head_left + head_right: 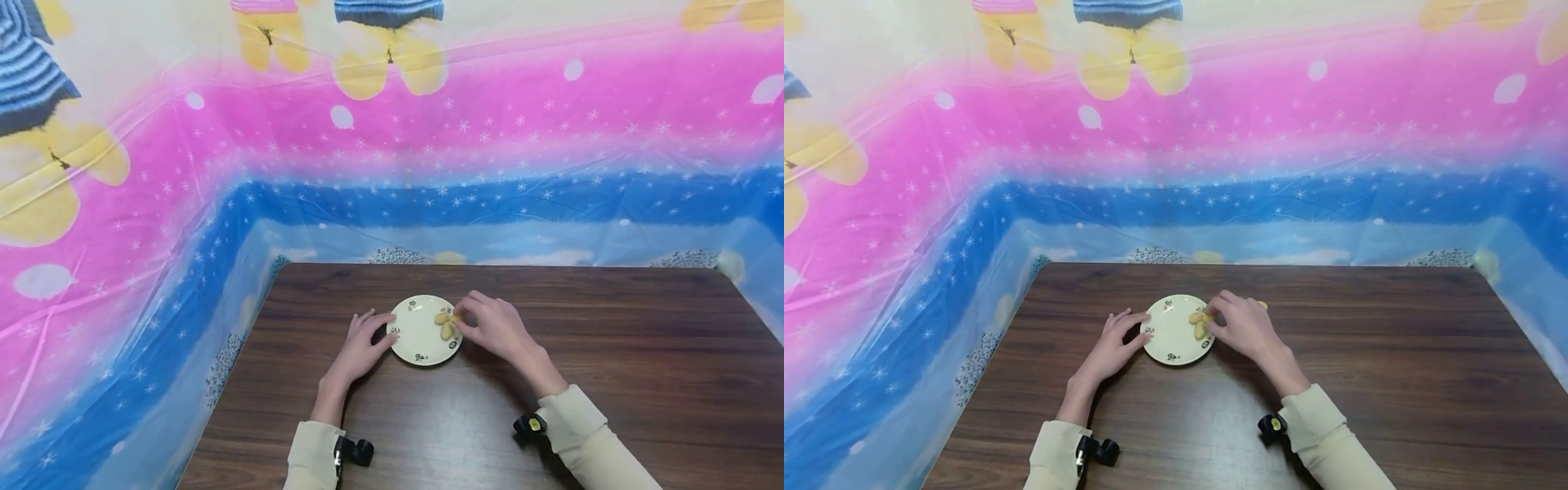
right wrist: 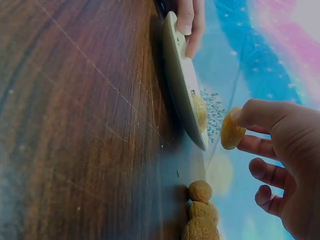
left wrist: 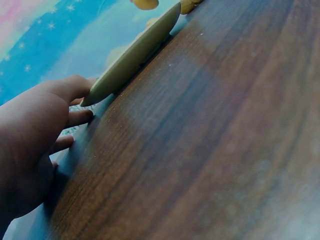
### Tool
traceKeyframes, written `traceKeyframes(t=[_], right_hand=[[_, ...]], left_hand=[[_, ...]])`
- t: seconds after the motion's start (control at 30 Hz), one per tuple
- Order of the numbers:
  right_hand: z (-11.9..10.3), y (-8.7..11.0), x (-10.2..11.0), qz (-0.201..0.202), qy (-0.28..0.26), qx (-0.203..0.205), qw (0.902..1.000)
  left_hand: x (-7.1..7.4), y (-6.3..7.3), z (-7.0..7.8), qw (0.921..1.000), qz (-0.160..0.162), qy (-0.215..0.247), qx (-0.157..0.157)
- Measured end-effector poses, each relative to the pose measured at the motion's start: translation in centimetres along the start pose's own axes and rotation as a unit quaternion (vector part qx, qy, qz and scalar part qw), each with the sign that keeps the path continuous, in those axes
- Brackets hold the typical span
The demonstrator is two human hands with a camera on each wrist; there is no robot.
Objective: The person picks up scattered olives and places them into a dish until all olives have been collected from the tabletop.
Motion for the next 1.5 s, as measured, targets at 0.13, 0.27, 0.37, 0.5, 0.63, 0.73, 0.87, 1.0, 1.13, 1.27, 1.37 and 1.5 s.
traceKeyframes(t=[0.13,0.27,0.37,0.5,0.63,0.73,0.87,1.0,1.13,1.27,1.37,1.5], right_hand=[[0.1,-0.3,-0.8,-0.011,0.002,-0.001,0.9999],[0.2,-0.6,-1.8,-0.028,-0.002,-0.006,0.9996],[0.1,-1.0,-2.3,-0.037,-0.009,-0.007,0.9992],[0.0,-1.4,-3.0,-0.045,-0.013,-0.007,0.9989],[0.0,-1.8,-3.8,-0.047,-0.011,-0.007,0.9988],[0.0,-2.1,-4.3,-0.052,-0.007,-0.008,0.9986],[-0.1,-2.5,-5.1,-0.071,-0.004,-0.012,0.9974],[-0.2,-2.8,-5.6,-0.083,-0.003,-0.016,0.9964],[0.0,-2.8,-6.2,-0.093,0.000,-0.025,0.9953],[0.4,-2.7,-6.7,-0.106,-0.004,-0.041,0.9935],[0.7,-2.7,-6.9,-0.113,-0.013,-0.054,0.9920],[0.8,-2.8,-7.0,-0.122,-0.019,-0.066,0.9902]], left_hand=[[0.0,0.1,0.0,1.0000,0.001,-0.004,-0.002],[0.0,0.1,0.0,1.0000,0.001,-0.006,-0.003],[0.0,0.1,0.0,1.0000,0.001,-0.006,-0.003],[0.0,0.1,0.1,0.9999,0.002,-0.009,-0.007],[-0.1,0.1,0.1,0.9999,0.004,-0.009,-0.008],[0.0,0.2,0.1,0.9999,0.003,-0.011,-0.008],[0.0,0.2,0.2,0.9999,0.001,-0.010,-0.004],[0.1,0.2,0.3,1.0000,0.004,-0.006,-0.007],[0.0,0.2,0.2,0.9999,0.005,-0.007,-0.008],[-0.1,0.1,0.2,0.9999,0.000,-0.010,-0.003],[0.0,0.1,0.2,1.0000,0.001,-0.008,-0.002],[0.2,0.0,0.4,1.0000,0.004,-0.007,-0.006]])
Point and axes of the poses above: each hand's wrist, its own y-axis away from the middle knuckle, its own x-axis out of the back of the hand, z = x × y, the point moved 9 cm from there along -y, towards the middle knuckle, and after that the axes turned 14 degrees about z, right-handed, at the moved point
